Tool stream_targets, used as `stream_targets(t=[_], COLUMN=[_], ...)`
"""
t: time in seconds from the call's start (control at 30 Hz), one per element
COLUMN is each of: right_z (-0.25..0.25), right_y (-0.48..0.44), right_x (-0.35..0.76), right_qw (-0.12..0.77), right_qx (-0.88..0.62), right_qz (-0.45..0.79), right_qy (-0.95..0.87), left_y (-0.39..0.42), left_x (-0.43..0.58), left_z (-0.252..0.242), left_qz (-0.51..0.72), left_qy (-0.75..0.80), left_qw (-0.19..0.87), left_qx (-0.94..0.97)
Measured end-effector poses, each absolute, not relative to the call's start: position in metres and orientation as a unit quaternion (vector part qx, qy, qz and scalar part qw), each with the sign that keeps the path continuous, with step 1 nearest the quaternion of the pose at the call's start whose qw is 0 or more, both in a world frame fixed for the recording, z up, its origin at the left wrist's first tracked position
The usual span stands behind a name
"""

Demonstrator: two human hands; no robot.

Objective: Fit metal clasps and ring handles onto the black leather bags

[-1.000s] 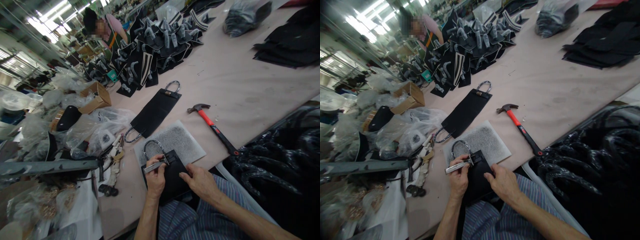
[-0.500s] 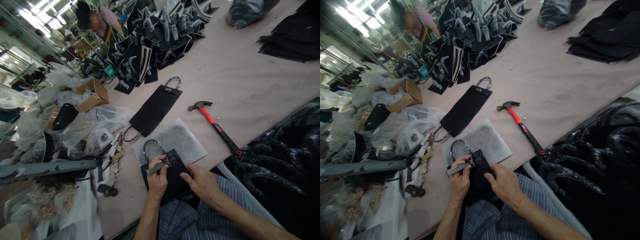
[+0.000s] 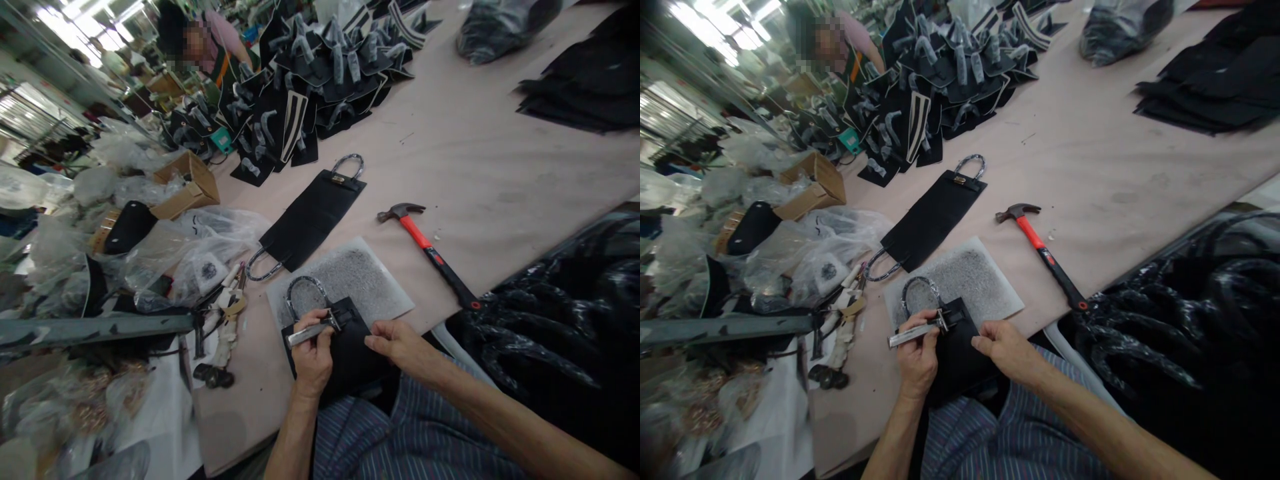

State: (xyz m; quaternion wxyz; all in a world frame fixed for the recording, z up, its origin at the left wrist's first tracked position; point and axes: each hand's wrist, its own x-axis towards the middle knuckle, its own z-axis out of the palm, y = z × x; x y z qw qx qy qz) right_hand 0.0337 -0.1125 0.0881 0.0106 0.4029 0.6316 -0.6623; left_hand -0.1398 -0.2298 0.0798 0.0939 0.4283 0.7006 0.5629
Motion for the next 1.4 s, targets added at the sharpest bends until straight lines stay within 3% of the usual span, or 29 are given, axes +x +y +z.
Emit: stream_targets(t=[0.3, 0.6, 0.87, 1.17, 1.4], right_z=[0.100, 0.094, 0.105, 0.129, 0.115], right_y=[-0.109, -0.111, -0.106, -0.073, -0.075], right_x=[0.021, 0.021, 0.016, -0.043, -0.052], right_qw=[0.029, 0.007, -0.036, 0.021, 0.029], right_qx=[0.414, 0.422, 0.397, 0.443, 0.445], right_qz=[-0.483, -0.509, -0.747, -0.771, -0.802], right_qy=[0.771, 0.750, 0.532, 0.457, 0.396], left_y=[-0.228, -0.228, -0.231, -0.233, -0.233], left_x=[-0.143, -0.143, -0.141, -0.144, -0.139], left_z=[0.080, 0.076, 0.081, 0.079, 0.079], left_qz=[0.575, 0.558, 0.563, 0.585, 0.636], left_qy=[0.673, 0.674, 0.687, 0.666, 0.599], left_qw=[0.085, 0.088, 0.047, 0.011, 0.016], left_qx=[0.457, 0.476, 0.457, 0.462, 0.487])
